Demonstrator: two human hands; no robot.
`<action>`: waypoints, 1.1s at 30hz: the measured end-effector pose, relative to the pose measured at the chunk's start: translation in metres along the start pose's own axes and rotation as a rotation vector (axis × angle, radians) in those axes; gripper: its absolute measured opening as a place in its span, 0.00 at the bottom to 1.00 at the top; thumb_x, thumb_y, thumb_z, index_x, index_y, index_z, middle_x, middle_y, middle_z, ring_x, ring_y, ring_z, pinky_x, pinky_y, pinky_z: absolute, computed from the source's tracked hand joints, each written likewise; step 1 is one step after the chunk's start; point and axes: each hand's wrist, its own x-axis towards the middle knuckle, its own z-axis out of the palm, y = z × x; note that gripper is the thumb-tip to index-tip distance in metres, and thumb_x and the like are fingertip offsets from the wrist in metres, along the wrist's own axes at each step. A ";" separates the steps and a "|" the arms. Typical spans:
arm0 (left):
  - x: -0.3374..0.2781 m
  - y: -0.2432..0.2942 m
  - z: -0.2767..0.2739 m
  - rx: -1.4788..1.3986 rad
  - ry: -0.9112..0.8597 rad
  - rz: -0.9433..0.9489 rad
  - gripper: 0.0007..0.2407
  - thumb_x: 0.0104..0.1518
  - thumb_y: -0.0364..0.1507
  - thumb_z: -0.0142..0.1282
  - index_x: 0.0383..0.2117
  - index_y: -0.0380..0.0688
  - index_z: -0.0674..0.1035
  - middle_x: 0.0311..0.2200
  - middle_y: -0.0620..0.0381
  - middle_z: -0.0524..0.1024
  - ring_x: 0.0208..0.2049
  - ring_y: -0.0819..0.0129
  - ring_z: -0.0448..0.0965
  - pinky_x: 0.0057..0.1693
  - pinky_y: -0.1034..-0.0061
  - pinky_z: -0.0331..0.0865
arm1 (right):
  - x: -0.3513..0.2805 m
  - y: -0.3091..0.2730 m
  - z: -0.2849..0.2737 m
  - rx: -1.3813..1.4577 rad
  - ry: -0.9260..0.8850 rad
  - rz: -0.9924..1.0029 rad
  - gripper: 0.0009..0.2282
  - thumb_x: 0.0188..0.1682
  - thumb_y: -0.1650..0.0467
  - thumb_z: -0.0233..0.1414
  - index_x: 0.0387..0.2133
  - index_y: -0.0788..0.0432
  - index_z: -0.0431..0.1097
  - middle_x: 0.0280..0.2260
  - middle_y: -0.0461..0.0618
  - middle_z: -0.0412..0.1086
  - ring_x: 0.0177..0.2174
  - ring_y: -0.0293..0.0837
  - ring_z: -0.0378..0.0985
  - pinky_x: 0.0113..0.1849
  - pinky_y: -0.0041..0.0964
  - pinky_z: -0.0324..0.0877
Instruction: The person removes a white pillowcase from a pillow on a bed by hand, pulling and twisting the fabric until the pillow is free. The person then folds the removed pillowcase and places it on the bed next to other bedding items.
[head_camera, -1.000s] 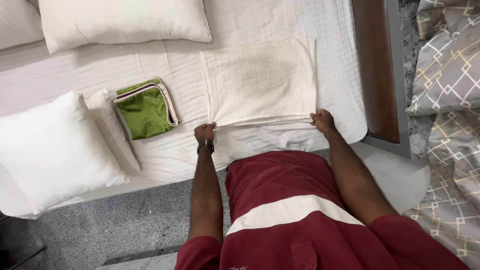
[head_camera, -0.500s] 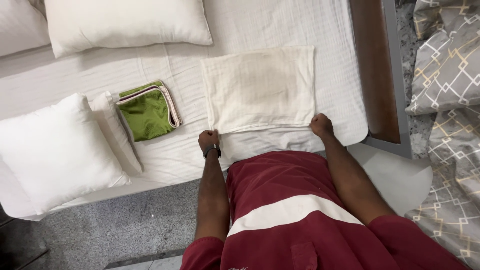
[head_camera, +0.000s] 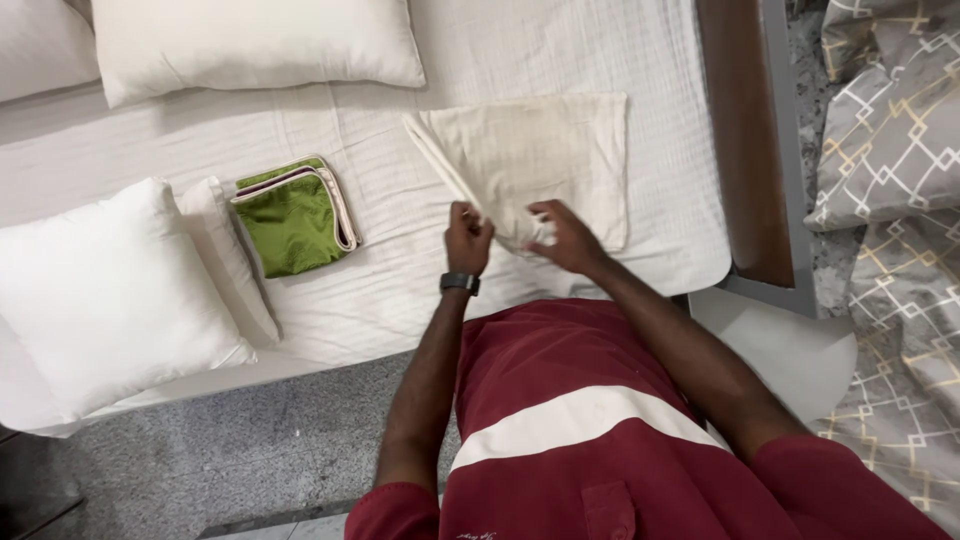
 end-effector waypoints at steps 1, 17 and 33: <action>0.001 0.018 0.008 -0.003 0.001 0.003 0.10 0.57 0.22 0.59 0.37 0.41 0.68 0.19 0.60 0.68 0.22 0.76 0.66 0.31 0.79 0.64 | 0.002 -0.017 0.001 -0.003 0.001 -0.003 0.25 0.41 0.70 0.66 0.52 0.60 0.66 0.49 0.55 0.66 0.47 0.51 0.73 0.42 0.44 0.73; 0.001 -0.010 0.013 -0.231 -0.293 -0.318 0.10 0.65 0.24 0.42 0.45 0.37 0.78 0.27 0.53 0.83 0.29 0.71 0.81 0.38 0.75 0.73 | 0.008 -0.013 0.007 -0.091 0.001 -0.153 0.05 0.52 0.73 0.58 0.39 0.60 0.78 0.33 0.50 0.77 0.34 0.43 0.80 0.38 0.39 0.75; -0.006 -0.043 -0.013 0.539 -0.416 -0.243 0.09 0.63 0.36 0.59 0.45 0.49 0.83 0.34 0.50 0.85 0.36 0.57 0.84 0.42 0.64 0.76 | -0.053 -0.141 -0.096 -0.032 -0.003 -0.440 0.07 0.48 0.74 0.62 0.40 0.58 0.78 0.36 0.50 0.79 0.37 0.41 0.82 0.38 0.33 0.79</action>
